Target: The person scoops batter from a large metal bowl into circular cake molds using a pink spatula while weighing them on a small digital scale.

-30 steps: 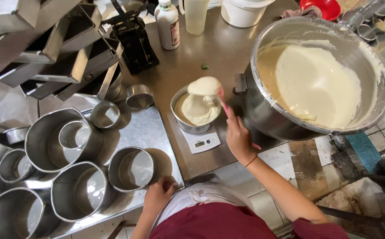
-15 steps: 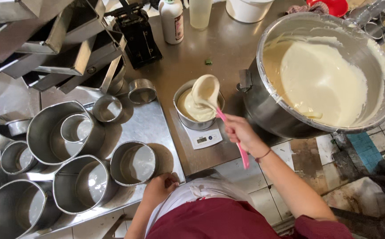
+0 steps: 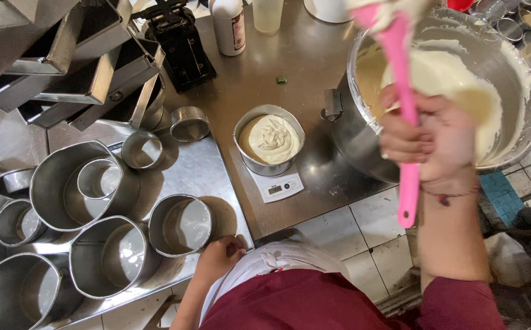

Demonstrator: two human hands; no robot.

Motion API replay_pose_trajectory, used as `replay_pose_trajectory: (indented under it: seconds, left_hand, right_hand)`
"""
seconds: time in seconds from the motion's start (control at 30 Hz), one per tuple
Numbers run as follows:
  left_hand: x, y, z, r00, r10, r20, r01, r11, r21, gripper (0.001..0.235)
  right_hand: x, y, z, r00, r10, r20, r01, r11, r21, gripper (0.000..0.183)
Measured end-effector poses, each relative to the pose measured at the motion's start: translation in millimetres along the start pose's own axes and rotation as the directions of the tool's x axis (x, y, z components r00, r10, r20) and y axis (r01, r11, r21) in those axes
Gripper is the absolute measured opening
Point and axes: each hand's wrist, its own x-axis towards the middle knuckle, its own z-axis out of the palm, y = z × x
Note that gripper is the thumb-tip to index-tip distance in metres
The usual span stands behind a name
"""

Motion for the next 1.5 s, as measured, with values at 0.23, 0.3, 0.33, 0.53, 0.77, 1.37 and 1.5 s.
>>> replay_pose_trajectory:
  seconds: [0.23, 0.3, 0.33, 0.53, 0.77, 1.37, 1.5]
  left_hand:
    - [-0.8, 5.6, -4.8, 0.999, -0.044, 0.021, 0.045, 0.999, -0.028, 0.016]
    - [4.9, -1.4, -1.0, 0.999, 0.022, 0.034, -0.022, 1.0, -0.012, 0.016]
    - [3.8, -0.8, -1.2, 0.999, 0.021, 0.036, -0.021, 1.0, -0.012, 0.016]
    - [3.2, 4.7, -6.0, 0.999, -0.019, 0.048, 0.02, 1.0, -0.021, 0.016]
    - [17.7, -9.0, 7.8, 0.994, 0.105, 0.022, -0.105, 0.994, -0.001, 0.018]
    - [18.0, -2.5, 4.9, 0.994, 0.105, 0.002, -0.105, 0.994, 0.001, 0.019]
    - [17.7, 3.0, 1.9, 0.994, 0.108, -0.006, -0.108, 0.994, -0.008, 0.02]
  right_hand:
    - [-26.6, -31.8, 8.3, 0.973, -0.229, 0.019, 0.206, 0.834, -0.512, 0.036]
    - [-34.6, -36.9, 4.4, 0.927, -0.363, -0.097, 0.167, 0.629, -0.759, 0.033]
    - [-37.9, -39.5, 1.5, 0.927, -0.362, -0.098, 0.165, 0.63, -0.759, 0.033]
    - [-44.2, -70.1, -21.3, 0.696, -0.653, -0.298, -0.339, 0.067, -0.939, 0.021]
    - [3.9, -95.3, -95.6, 0.622, -0.451, -0.641, -0.595, -0.804, -0.012, 0.036]
    - [-27.2, -142.1, -54.2, 0.532, 0.02, -0.846, -0.823, 0.247, -0.512, 0.042]
    - [-46.0, -145.5, -47.5, 0.703, -0.083, -0.706, -0.645, 0.341, -0.683, 0.04]
